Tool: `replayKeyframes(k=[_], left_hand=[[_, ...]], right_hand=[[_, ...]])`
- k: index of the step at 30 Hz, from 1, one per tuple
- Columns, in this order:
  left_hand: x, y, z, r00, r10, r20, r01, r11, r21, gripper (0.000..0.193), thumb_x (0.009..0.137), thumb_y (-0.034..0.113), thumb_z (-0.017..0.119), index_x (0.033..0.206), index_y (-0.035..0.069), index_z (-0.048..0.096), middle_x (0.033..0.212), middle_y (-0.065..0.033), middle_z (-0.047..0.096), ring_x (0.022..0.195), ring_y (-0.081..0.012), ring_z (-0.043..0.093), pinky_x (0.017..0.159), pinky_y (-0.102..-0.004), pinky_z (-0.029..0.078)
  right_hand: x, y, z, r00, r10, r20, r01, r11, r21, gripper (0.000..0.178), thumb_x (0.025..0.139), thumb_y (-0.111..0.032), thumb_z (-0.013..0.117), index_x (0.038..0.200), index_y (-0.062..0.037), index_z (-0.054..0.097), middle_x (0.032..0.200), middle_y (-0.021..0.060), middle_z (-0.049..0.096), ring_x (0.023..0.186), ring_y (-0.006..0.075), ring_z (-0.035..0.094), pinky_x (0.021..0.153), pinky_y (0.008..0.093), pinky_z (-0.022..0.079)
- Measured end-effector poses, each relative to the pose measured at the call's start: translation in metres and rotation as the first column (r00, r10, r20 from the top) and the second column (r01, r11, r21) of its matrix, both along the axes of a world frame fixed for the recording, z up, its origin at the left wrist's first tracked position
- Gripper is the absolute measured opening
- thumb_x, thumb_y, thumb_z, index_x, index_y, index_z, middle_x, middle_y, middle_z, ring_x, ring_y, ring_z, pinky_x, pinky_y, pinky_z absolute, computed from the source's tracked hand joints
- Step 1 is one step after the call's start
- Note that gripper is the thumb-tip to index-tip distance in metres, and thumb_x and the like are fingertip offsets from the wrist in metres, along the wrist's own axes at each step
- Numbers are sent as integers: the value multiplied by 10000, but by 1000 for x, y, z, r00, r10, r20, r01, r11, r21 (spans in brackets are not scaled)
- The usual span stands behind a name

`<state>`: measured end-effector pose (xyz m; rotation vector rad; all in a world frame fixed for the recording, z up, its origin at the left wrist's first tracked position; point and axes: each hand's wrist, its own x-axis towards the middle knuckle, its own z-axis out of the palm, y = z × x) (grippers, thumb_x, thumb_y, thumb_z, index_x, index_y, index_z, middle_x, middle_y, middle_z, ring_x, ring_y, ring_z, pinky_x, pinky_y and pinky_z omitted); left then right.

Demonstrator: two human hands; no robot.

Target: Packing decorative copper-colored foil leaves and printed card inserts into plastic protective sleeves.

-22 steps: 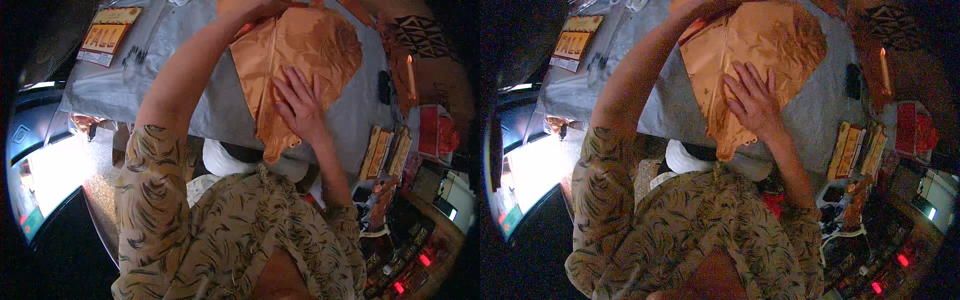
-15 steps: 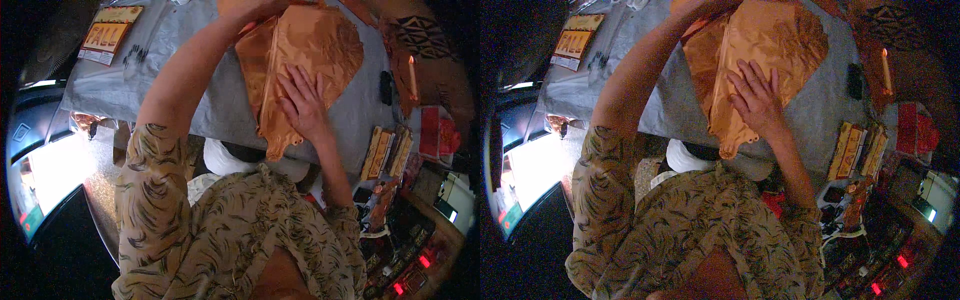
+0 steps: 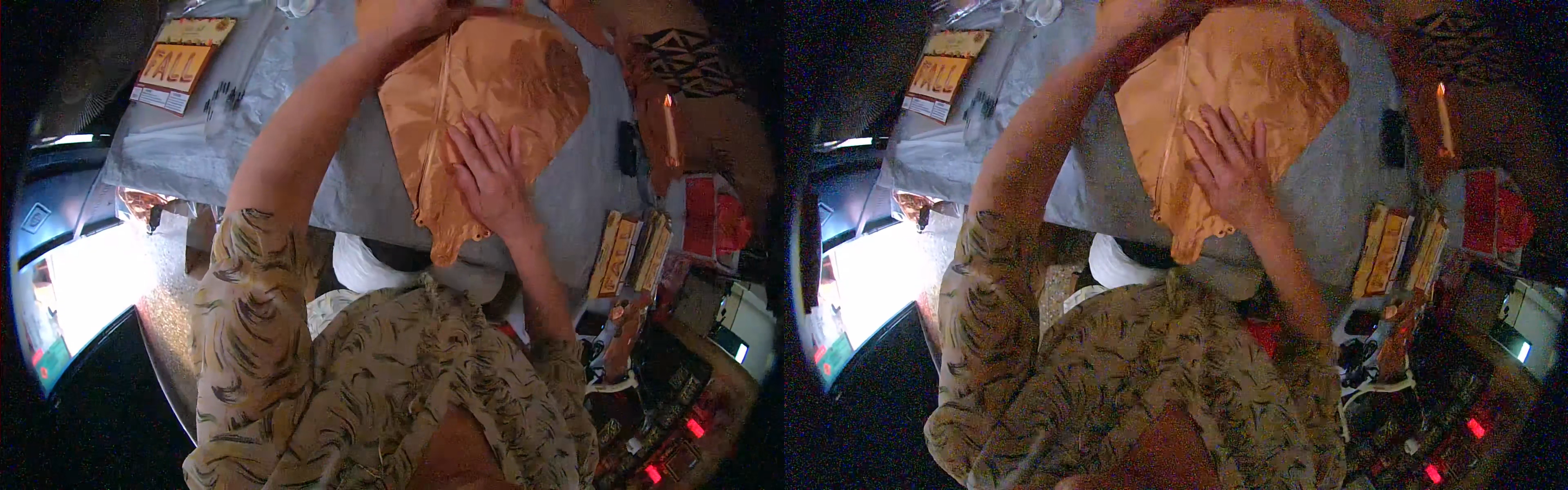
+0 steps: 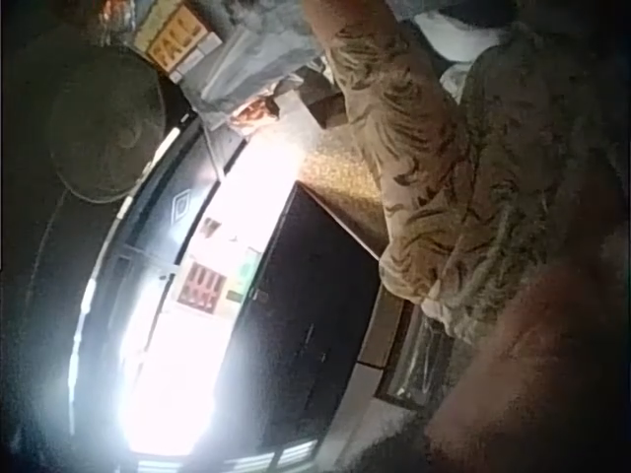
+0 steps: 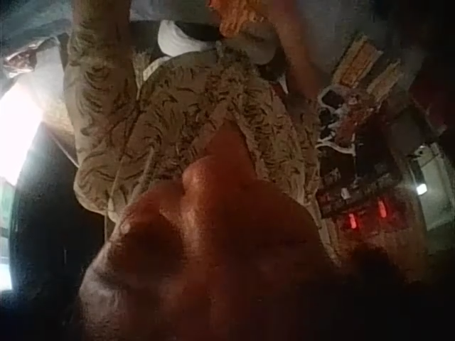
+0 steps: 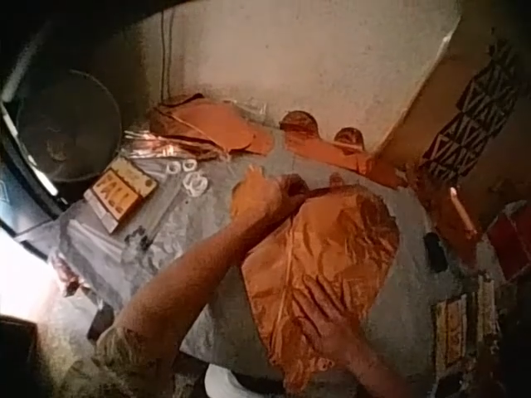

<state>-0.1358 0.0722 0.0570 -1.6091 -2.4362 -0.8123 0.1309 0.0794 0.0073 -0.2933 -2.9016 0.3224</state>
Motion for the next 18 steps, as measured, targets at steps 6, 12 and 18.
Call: replayKeyframes(k=[6, 12, 18], left_hand=[[-8, 18, 5, 872, -21, 489, 70, 994, -81, 311, 892, 341, 652, 1079, 97, 700, 1001, -183, 714, 936, -294, 678, 1066, -523, 305], [-4, 28, -13, 895, -207, 395, 118, 964, 239, 381, 777, 349, 756, 999, 42, 713, 875, -163, 718, 809, -325, 695, 740, -409, 551], [-36, 11, -49, 919, -103, 380, 15, 973, 229, 422, 862, 323, 699, 1198, 75, 638, 1101, -139, 682, 821, -304, 701, 800, -406, 546]], right_hand=[[3, 1, 2, 1000, -4, 20, 3, 1000, 19, 489, 944, -223, 564, 1415, -115, 488, 1528, 100, 385, 1421, 307, 336, 1159, 564, 167], [5, 4, 6, 998, -33, 52, 32, 999, 30, 491, 951, -228, 556, 1424, -123, 479, 1545, 100, 358, 1434, 310, 311, 1161, 564, 161], [-2, -9, 7, 1000, 3, 18, -3, 1000, 8, 513, 941, -228, 564, 1437, -135, 465, 1549, 123, 335, 1443, 340, 281, 1164, 577, 149]])
